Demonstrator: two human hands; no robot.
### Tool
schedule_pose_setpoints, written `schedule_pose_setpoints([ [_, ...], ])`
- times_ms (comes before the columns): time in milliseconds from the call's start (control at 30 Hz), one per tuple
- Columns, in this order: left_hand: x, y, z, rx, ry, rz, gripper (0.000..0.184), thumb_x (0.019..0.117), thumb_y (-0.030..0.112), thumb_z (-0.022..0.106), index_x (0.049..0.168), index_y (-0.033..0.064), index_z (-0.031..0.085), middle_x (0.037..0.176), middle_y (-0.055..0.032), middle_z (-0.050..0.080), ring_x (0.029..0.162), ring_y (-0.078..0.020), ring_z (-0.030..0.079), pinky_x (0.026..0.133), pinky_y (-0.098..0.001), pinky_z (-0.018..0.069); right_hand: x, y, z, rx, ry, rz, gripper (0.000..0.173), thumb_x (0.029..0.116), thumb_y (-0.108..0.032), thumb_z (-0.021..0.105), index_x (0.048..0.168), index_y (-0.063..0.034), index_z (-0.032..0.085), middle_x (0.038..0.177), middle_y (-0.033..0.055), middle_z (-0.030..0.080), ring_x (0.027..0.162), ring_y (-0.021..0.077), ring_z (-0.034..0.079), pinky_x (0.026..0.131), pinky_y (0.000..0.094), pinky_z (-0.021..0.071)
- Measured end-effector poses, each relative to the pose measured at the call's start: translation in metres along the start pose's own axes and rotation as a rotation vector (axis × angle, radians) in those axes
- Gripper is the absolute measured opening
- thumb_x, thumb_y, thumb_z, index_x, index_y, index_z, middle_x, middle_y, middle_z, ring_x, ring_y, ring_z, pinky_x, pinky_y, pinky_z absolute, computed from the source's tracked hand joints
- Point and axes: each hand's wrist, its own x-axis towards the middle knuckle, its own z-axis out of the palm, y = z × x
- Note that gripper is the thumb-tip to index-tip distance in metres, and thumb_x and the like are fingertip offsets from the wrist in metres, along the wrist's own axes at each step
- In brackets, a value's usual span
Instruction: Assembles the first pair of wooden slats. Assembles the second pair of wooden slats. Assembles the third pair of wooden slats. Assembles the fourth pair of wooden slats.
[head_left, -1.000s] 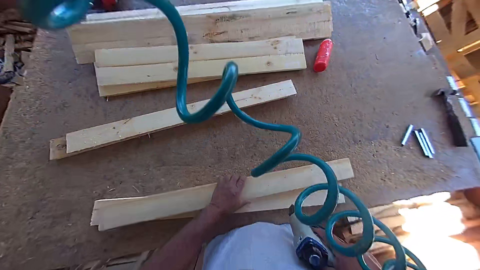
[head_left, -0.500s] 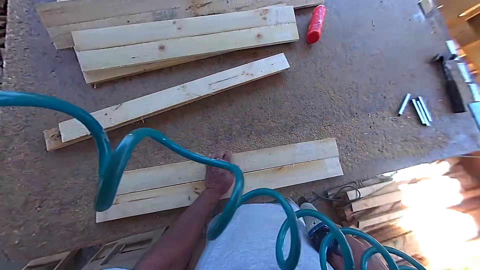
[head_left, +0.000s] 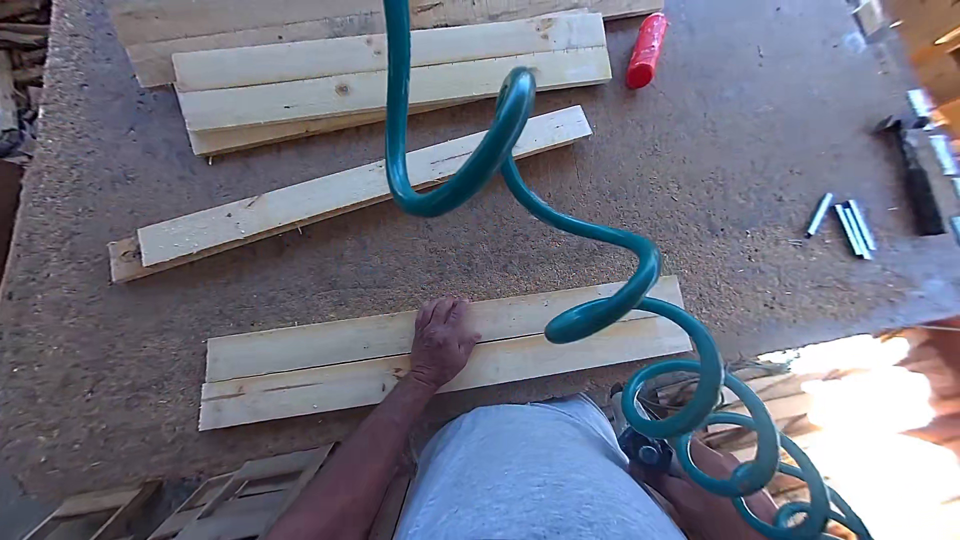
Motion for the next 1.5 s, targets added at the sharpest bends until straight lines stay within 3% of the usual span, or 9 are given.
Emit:
schedule_pose_setpoints([
  [300, -0.074, -0.011, -0.019, 0.090, 0.016, -0.263, 0.059, 0.1015, 0.047, 0.051, 0.141, 0.0033, 0.061, 0.155, -0.0205, 0.049, 0.148, -0.0399, 0.041, 0.122, -0.0552, 0.0318, 0.127, 0.029, -0.081, -0.230, 0.176, -0.192, 0.067, 0.0879, -0.058, 0.073, 0.140, -0.0191, 0.060, 0.113, 0.0174, 0.073, 0.105, 0.0389, 0.071, 0.090, 0.0661, 0.0536],
  [567, -0.084, 0.083, -0.008, 0.093, -0.128, -0.726, 0.063, 0.1029, 0.042, 0.051, 0.151, 0.0008, 0.049, 0.163, -0.0219, 0.035, 0.157, -0.0355, 0.023, 0.128, -0.0474, 0.0223, 0.299, -0.003, -0.148, -0.404, 0.485, -0.588, 0.067, 0.0894, -0.039, 0.080, 0.144, -0.0129, 0.053, 0.098, 0.0276, 0.071, 0.089, 0.0524, 0.069, 0.072, 0.0707, 0.0526],
  [667, -0.084, 0.108, -0.007, 0.088, -0.132, -0.768, 0.064, 0.1028, 0.043, 0.052, 0.153, 0.0029, 0.047, 0.164, -0.0214, 0.034, 0.156, -0.0361, 0.023, 0.128, -0.0465, 0.0228, 0.331, -0.014, -0.155, -0.362, 0.561, -0.741, 0.061, 0.0881, -0.034, 0.082, 0.138, -0.0088, 0.057, 0.104, 0.0253, 0.071, 0.098, 0.0483, 0.069, 0.085, 0.0674, 0.0530],
  [800, -0.092, 0.125, 0.004, 0.072, -0.019, -0.697, 0.067, 0.1001, 0.042, 0.060, 0.151, 0.0000, 0.048, 0.162, -0.0259, 0.036, 0.152, -0.0437, 0.030, 0.123, -0.0574, 0.0296, 0.319, 0.012, -0.156, -0.073, 0.559, -0.793, 0.041, 0.0987, -0.025, 0.070, 0.133, -0.0032, 0.063, 0.130, 0.0234, 0.065, 0.127, 0.0427, 0.060, 0.107, 0.0624, 0.0472],
  [900, -0.092, 0.123, 0.012, 0.056, 0.008, -0.671, 0.077, 0.0959, 0.050, 0.061, 0.151, -0.0021, 0.047, 0.162, -0.0296, 0.033, 0.152, -0.0483, 0.027, 0.121, -0.0640, 0.0273, 0.303, 0.058, -0.152, 0.082, 0.464, -0.642, 0.034, 0.1035, -0.027, 0.061, 0.129, -0.0047, 0.066, 0.124, 0.0166, 0.068, 0.117, 0.0324, 0.066, 0.101, 0.0561, 0.0533],
  [1033, -0.076, 0.121, 0.001, 0.040, -0.066, -0.667, 0.087, 0.0872, 0.061, 0.069, 0.147, 0.0005, 0.052, 0.161, -0.0294, 0.035, 0.151, -0.0494, 0.027, 0.120, -0.0695, 0.0235, 0.288, 0.115, -0.126, 0.199, 0.336, -0.360, 0.031, 0.1034, -0.028, 0.060, 0.123, -0.0051, 0.068, 0.108, 0.0177, 0.071, 0.100, 0.0348, 0.069, 0.089, 0.0617, 0.0556],
  [1200, -0.031, 0.085, -0.002, 0.040, -0.037, -0.566, 0.071, 0.0960, 0.047, 0.065, 0.149, 0.0021, 0.050, 0.161, -0.0239, 0.037, 0.152, -0.0462, 0.028, 0.123, -0.0645, 0.0246, 0.279, 0.129, -0.095, 0.319, 0.272, -0.191, 0.021, 0.1006, -0.031, 0.067, 0.106, -0.0130, 0.075, 0.092, 0.0077, 0.075, 0.085, 0.0266, 0.071, 0.080, 0.0580, 0.0567],
  [1400, -0.002, 0.039, 0.009, 0.197, -0.083, -0.539, 0.083, 0.0983, 0.071, 0.037, 0.162, 0.0179, 0.034, 0.172, -0.0081, 0.020, 0.159, -0.0384, 0.010, 0.123, -0.0681, 0.0103, 0.275, 0.129, -0.087, 0.457, 0.304, -0.275, 0.013, 0.0969, -0.022, 0.074, 0.103, -0.0102, 0.074, 0.089, 0.0080, 0.074, 0.079, 0.0238, 0.071, 0.074, 0.0532, 0.0593],
  [1500, -0.008, 0.033, 0.020, 0.278, -0.007, -0.518, 0.080, 0.0989, 0.073, 0.026, 0.159, 0.0211, 0.041, 0.168, -0.0039, 0.031, 0.158, -0.0355, 0.016, 0.124, -0.0662, 0.0137, 0.278, 0.138, -0.082, 0.479, 0.268, -0.348, 0.017, 0.0960, -0.015, 0.074, 0.113, -0.0118, 0.076, 0.098, 0.0058, 0.076, 0.086, 0.0195, 0.073, 0.082, 0.0496, 0.0610],
])
